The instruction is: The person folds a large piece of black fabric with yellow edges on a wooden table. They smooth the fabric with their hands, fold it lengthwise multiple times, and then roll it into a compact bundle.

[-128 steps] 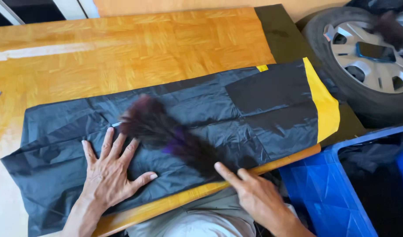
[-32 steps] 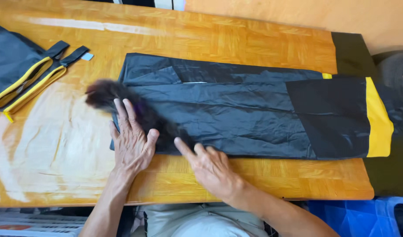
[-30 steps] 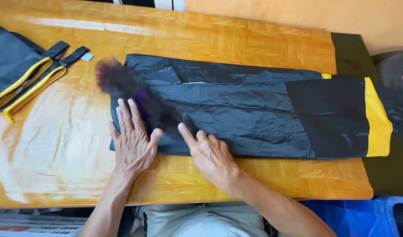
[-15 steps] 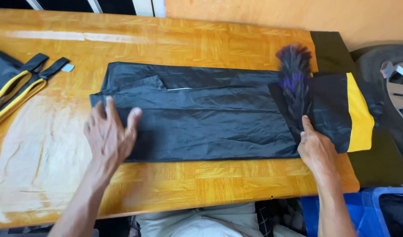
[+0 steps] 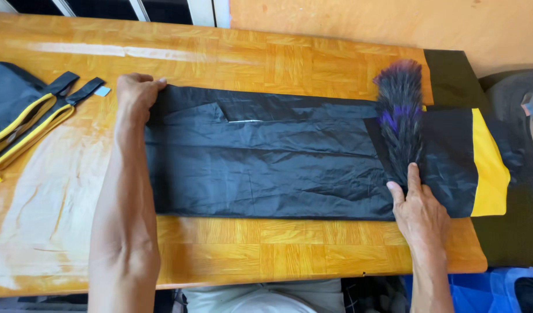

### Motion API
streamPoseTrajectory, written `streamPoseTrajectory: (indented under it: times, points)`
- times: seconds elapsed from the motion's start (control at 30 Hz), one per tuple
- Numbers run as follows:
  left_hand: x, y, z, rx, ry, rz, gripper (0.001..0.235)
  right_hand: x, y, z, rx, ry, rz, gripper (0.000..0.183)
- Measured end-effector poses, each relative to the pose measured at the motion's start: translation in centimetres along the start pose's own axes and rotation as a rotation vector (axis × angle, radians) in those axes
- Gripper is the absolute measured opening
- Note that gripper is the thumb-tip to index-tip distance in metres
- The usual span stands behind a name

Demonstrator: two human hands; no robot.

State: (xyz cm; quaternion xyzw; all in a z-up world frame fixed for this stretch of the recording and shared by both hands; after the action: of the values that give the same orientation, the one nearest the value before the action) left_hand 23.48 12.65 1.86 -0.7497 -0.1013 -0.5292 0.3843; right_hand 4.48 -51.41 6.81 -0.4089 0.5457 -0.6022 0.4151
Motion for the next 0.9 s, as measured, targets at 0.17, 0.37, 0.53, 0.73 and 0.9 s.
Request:
streamPoseTrajectory:
  times: [0.17,0.37,0.53,0.73,0.9]
  points:
    - [-2.3,-0.2,2.1,0.178,0.077,-0.134,0.029,0.1,0.4,0.1,0.041,-0.016,-0.024,0.073]
    - [-2.7,0.0,2.8,0.200,0.150,-0.328,0.026,-0.3,0.4,0.2,0.070,-0.034,-0.030,0.072]
    - [0.9,-0.7,1.0,0.305,0.444,0.082,0.030,0.3,0.9,0.3,0.019,-0.010,-0.050,0.073]
    - [13.6,3.0,-16.8,0.110,1.202,0.198,0.021,0.0,0.1,0.4,-0.035,0.018,-0.015,0.068]
    - [8.2,10.5,-26.0,-0.485,1.001,0.777,0.081,-4.7,-2.0,-2.4,-0.053,-0.180,0.099,0.085]
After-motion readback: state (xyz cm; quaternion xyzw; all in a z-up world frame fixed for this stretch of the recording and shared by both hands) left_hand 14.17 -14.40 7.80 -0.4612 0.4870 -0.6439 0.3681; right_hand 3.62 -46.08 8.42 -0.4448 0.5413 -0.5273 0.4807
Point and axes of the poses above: each hand's wrist, its own z-axis towards the middle knuckle, its own y-axis out of the palm, x = y × z, the point moved 10 cm from there along z, towards the middle knuckle, and after that the axes turned 7 degrees about x, right-handed, at the moved point
